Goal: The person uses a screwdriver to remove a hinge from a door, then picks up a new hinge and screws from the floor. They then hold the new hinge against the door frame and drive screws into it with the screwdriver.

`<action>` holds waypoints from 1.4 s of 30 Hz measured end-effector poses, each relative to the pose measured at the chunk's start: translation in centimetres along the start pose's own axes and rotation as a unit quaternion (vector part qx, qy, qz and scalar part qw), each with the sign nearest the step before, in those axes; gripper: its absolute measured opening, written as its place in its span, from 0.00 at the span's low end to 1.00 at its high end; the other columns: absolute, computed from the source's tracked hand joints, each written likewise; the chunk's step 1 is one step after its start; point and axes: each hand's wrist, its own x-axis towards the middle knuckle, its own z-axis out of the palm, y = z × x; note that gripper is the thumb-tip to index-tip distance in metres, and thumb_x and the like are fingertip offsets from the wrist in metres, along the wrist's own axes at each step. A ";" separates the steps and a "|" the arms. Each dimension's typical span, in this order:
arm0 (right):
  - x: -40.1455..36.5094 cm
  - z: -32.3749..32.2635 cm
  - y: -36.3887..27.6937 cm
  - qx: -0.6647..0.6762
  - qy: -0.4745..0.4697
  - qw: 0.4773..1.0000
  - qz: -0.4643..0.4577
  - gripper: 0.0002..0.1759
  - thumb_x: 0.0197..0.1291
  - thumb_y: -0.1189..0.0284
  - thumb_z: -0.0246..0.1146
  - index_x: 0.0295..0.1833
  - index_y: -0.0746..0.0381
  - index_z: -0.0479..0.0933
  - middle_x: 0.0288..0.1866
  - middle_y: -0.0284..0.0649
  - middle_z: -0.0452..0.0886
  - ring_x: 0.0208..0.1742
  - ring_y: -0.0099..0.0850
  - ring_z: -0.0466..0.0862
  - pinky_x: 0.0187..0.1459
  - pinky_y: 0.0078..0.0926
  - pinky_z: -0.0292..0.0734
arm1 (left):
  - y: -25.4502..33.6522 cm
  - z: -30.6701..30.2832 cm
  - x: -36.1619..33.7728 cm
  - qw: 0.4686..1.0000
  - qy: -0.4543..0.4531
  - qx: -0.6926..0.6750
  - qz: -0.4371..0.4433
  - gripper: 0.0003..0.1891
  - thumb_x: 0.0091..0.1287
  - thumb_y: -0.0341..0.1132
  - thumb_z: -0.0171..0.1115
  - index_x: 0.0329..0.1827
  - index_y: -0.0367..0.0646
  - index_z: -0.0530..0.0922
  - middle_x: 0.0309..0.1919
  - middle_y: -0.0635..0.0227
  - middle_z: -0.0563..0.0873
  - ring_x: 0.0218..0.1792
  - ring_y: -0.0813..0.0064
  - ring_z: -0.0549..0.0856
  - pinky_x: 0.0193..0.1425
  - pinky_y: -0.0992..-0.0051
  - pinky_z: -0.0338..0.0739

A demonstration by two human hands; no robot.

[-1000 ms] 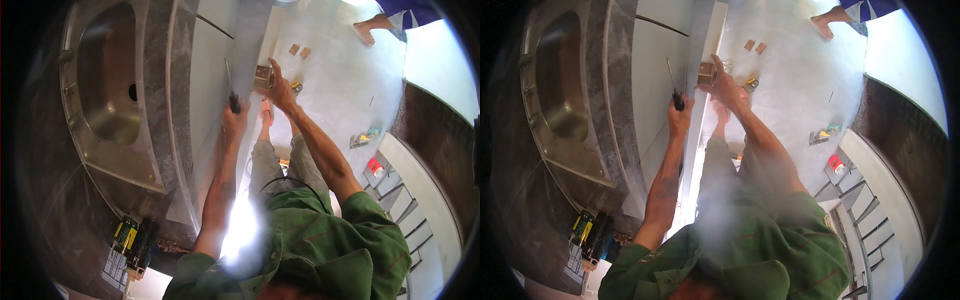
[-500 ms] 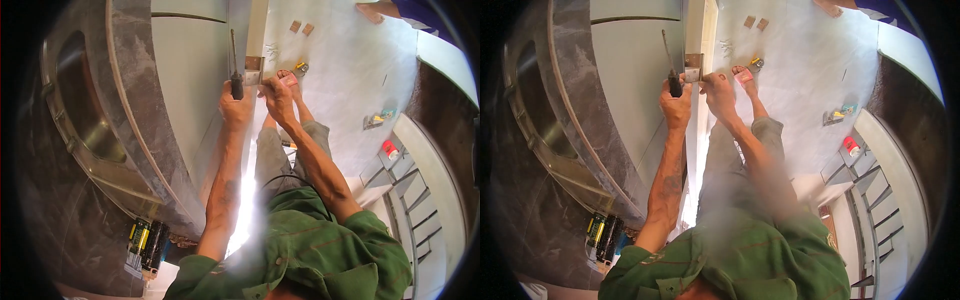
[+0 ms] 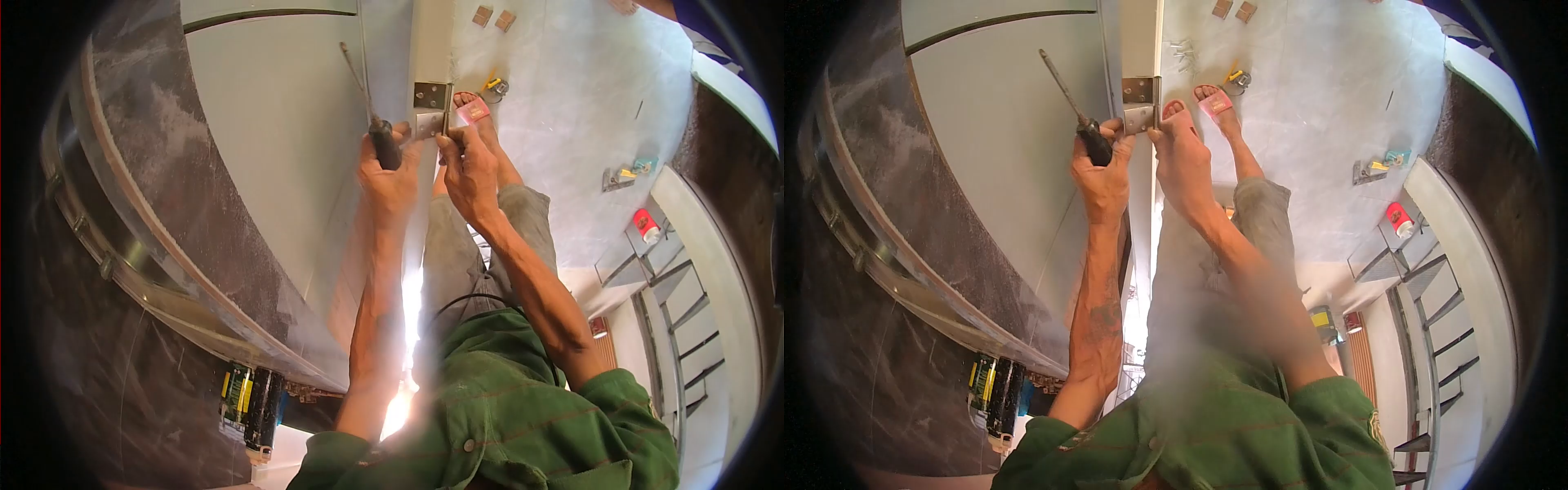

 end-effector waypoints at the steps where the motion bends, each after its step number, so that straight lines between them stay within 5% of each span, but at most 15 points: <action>1: 0.0 -0.2 -0.2 0.011 0.001 1.000 0.013 0.06 0.67 0.79 0.61 0.46 0.67 0.72 0.36 0.47 0.83 0.31 0.35 0.84 0.34 0.31 0.80 | 0.2 0.1 0.0 1.000 -0.016 -0.007 -0.008 0.11 0.63 0.27 0.71 0.42 0.39 0.75 0.43 0.68 0.86 0.40 0.82 0.80 0.46 0.78 0.76; 9: 0.1 -1.4 0.6 0.048 -0.040 0.997 0.047 0.08 0.73 0.73 0.57 0.47 0.70 0.71 0.32 0.40 0.77 0.29 0.26 0.77 0.32 0.25 0.74 | 0.9 0.4 -0.5 0.994 -0.071 -0.049 -0.074 0.13 0.64 0.27 0.72 0.45 0.41 0.75 0.44 0.68 0.87 0.41 0.83 0.79 0.47 0.79 0.76; 15: 0.4 -2.0 1.2 0.080 -0.094 0.990 0.070 0.09 0.75 0.72 0.55 0.48 0.69 0.71 0.31 0.35 0.74 0.29 0.22 0.74 0.33 0.22 0.73 | 0.6 0.7 -0.3 0.997 -0.067 -0.026 -0.037 0.12 0.64 0.27 0.71 0.44 0.40 0.75 0.43 0.68 0.87 0.43 0.82 0.81 0.46 0.79 0.77; 25: 0.6 -3.8 2.9 0.213 -0.143 0.956 0.145 0.10 0.77 0.68 0.52 0.52 0.62 0.74 0.40 0.30 0.75 0.41 0.19 0.76 0.40 0.20 0.77 | 1.6 1.9 -1.9 0.996 -0.062 0.002 -0.057 0.14 0.63 0.27 0.73 0.44 0.39 0.74 0.48 0.64 0.86 0.39 0.84 0.80 0.43 0.79 0.78; 33: 1.0 -4.0 5.0 0.253 -0.184 0.943 0.116 0.12 0.77 0.66 0.52 0.48 0.64 0.74 0.36 0.30 0.72 0.39 0.20 0.75 0.41 0.21 0.78 | 2.2 2.5 -2.0 0.994 -0.067 0.022 -0.084 0.17 0.61 0.30 0.75 0.45 0.39 0.75 0.50 0.66 0.86 0.35 0.85 0.78 0.41 0.80 0.77; 40: 1.9 -5.2 4.6 0.357 -0.238 0.880 0.203 0.12 0.77 0.64 0.52 0.45 0.62 0.73 0.37 0.29 0.71 0.41 0.19 0.75 0.48 0.24 0.83 | 2.1 2.5 -2.2 0.994 -0.079 0.065 -0.044 0.23 0.57 0.39 0.79 0.47 0.39 0.76 0.48 0.70 0.85 0.32 0.85 0.75 0.40 0.81 0.75; 42: 1.6 -4.9 4.6 0.374 -0.217 0.883 0.185 0.11 0.78 0.65 0.52 0.49 0.61 0.75 0.38 0.29 0.73 0.38 0.19 0.74 0.41 0.21 0.77 | 2.2 2.5 -2.4 0.993 -0.082 0.073 -0.036 0.25 0.56 0.43 0.79 0.48 0.39 0.76 0.47 0.71 0.84 0.32 0.85 0.75 0.40 0.81 0.75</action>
